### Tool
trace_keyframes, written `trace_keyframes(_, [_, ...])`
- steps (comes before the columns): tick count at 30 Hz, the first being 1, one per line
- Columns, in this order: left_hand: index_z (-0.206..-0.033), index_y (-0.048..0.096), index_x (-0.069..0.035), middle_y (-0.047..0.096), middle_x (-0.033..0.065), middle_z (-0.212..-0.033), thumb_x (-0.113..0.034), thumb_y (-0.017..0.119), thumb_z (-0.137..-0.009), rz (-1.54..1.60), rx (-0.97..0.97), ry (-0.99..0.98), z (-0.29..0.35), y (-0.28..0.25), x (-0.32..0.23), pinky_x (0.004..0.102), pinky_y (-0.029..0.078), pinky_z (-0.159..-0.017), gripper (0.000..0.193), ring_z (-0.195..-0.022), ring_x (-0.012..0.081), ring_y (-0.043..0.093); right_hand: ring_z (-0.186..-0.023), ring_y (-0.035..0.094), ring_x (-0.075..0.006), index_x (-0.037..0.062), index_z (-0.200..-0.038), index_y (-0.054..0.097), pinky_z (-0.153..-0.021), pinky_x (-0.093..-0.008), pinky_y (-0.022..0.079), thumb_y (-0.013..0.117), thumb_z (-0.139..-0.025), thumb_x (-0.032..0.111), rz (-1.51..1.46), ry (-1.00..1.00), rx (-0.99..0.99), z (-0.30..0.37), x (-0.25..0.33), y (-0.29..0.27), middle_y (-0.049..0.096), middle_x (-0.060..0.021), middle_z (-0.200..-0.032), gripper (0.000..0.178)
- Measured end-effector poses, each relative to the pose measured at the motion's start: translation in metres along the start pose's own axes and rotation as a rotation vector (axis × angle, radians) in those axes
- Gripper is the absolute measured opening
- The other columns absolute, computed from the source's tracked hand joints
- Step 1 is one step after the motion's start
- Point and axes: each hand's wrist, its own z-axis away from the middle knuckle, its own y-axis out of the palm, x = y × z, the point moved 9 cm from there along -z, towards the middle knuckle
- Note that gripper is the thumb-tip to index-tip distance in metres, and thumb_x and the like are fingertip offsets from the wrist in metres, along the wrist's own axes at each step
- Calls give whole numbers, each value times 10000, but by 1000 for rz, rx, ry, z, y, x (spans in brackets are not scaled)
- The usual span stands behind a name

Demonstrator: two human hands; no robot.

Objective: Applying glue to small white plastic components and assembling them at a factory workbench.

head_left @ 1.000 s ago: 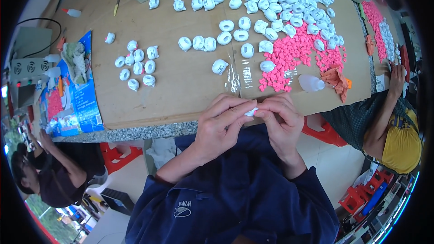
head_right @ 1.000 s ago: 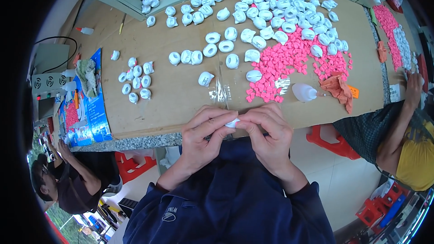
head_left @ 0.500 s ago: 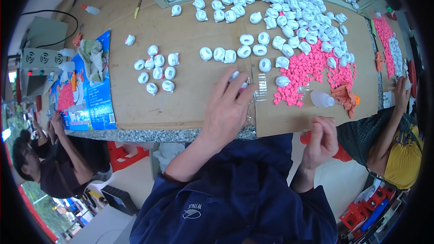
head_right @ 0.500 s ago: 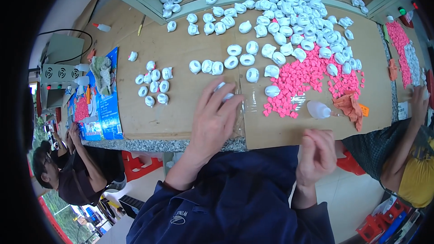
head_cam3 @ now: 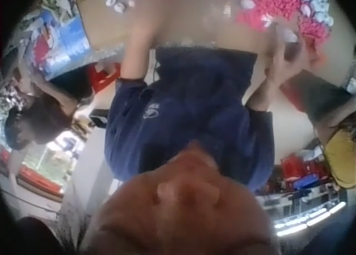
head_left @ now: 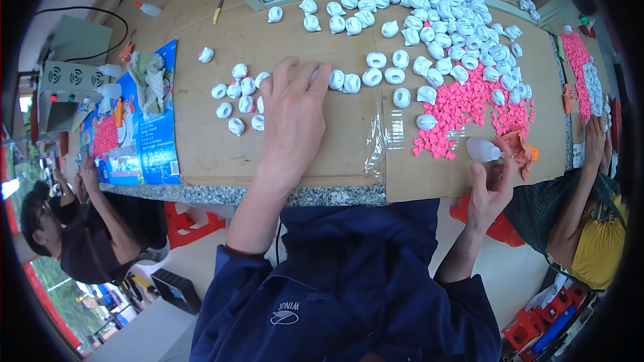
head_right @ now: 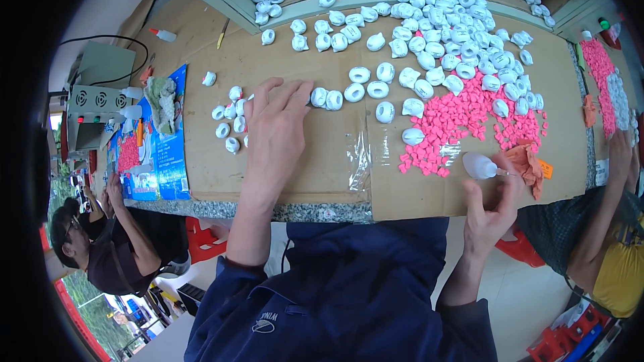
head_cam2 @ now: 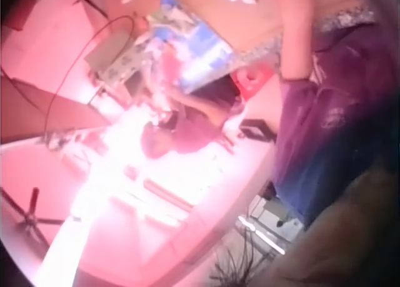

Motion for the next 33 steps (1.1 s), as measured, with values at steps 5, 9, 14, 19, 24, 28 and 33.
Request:
trace_keyframes(5, [-1064,553,10,548,105,-1110,85,573,-740,559,-40,-101,19,-5,-1,335,442,-777,333,-939,246,552,-923,554,-162,-47,-1170,443,-842,-290,433,521,-835,11,-143,82,71,4,-4,9,539,-148,-1137,349])
trace_keyframes(9, [-1016,527,19,514,128,-1138,71,565,-800,1794,65,-517,57,25,-23,283,471,-809,225,-913,177,572,-941,566,-210,-35,-1204,393,-851,-316,444,445,-851,17,-497,54,169,7,31,14,566,-214,-1078,360])
trace_keyframes(14, [-967,512,0,518,111,-1077,57,569,-801,2065,137,-584,75,53,-34,323,488,-816,185,-966,194,573,-738,511,-121,-47,-1164,460,-652,-230,403,602,-797,146,-438,128,332,21,44,23,605,-152,-929,438])
trace_keyframes(19, [-939,537,11,509,95,-1052,107,586,-768,2071,213,-654,77,55,-41,291,491,-825,203,-1000,194,563,-670,454,-123,-65,-1005,583,-572,-239,329,736,-703,279,-481,32,413,21,65,37,529,-47,-724,483])
trace_keyframes(24, [-1002,555,44,531,128,-1067,146,581,-750,1878,145,-453,73,48,-39,302,500,-845,273,-1001,194,566,-609,478,-134,-40,-936,636,-540,-243,358,797,-603,208,-526,115,413,22,60,39,573,-64,-700,445])
trace_keyframes(28, [-981,566,68,525,169,-1138,154,580,-748,1907,233,-499,74,49,-44,309,523,-824,250,-990,203,578,-596,470,-131,-42,-945,637,-529,-242,346,789,-611,200,-531,123,418,22,60,40,566,-59,-696,440])
trace_keyframes(33, [-971,569,64,540,168,-1121,143,588,-751,1840,240,-457,75,45,-44,302,526,-814,234,-990,208,582,-593,468,-124,-43,-945,640,-524,-237,339,773,-631,190,-508,106,451,22,61,42,562,-55,-689,413])
